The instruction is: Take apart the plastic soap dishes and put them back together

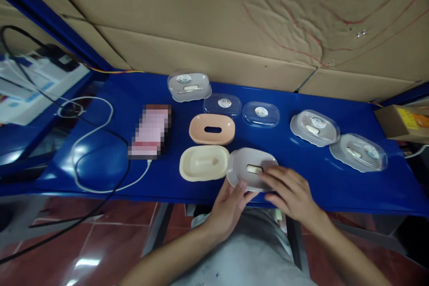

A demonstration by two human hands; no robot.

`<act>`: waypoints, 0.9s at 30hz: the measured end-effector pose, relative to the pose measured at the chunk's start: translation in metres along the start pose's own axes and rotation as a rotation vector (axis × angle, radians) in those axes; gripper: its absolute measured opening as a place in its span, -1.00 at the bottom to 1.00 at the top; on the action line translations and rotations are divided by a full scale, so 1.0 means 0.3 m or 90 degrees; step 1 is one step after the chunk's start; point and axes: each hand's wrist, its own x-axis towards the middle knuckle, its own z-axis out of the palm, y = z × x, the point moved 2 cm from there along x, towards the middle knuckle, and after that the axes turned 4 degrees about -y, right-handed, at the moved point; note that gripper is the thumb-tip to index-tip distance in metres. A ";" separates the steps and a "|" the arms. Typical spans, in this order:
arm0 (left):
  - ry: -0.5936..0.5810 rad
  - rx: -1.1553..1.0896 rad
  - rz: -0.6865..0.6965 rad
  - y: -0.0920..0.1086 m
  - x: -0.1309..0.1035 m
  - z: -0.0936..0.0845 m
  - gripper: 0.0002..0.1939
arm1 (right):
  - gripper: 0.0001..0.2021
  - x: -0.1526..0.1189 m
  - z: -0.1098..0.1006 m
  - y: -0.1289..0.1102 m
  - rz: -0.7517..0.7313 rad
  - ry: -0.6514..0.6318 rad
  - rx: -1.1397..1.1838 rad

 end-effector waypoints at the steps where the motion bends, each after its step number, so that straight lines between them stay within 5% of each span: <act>1: 0.002 -0.013 -0.009 0.003 0.014 -0.002 -0.13 | -0.60 0.035 -0.020 0.040 0.011 0.026 0.021; 4: -0.006 -0.019 -0.024 0.015 0.052 -0.009 -0.14 | -0.59 0.162 -0.049 0.184 0.116 0.087 0.020; 8: -0.015 -0.034 -0.048 0.027 0.095 -0.018 -0.17 | -0.44 0.292 0.022 0.337 0.154 -0.065 -0.043; 14: -0.015 -0.061 -0.085 0.042 0.116 -0.012 -0.29 | -0.37 0.270 0.102 0.419 0.203 -0.035 -0.014; 21: -0.042 -0.050 -0.047 0.035 0.109 -0.018 -0.26 | -0.32 0.263 0.017 0.346 0.211 -0.008 0.151; 27: -0.070 -0.045 -0.002 0.029 0.107 -0.019 -0.25 | -0.12 0.226 -0.036 0.147 0.068 -0.204 0.155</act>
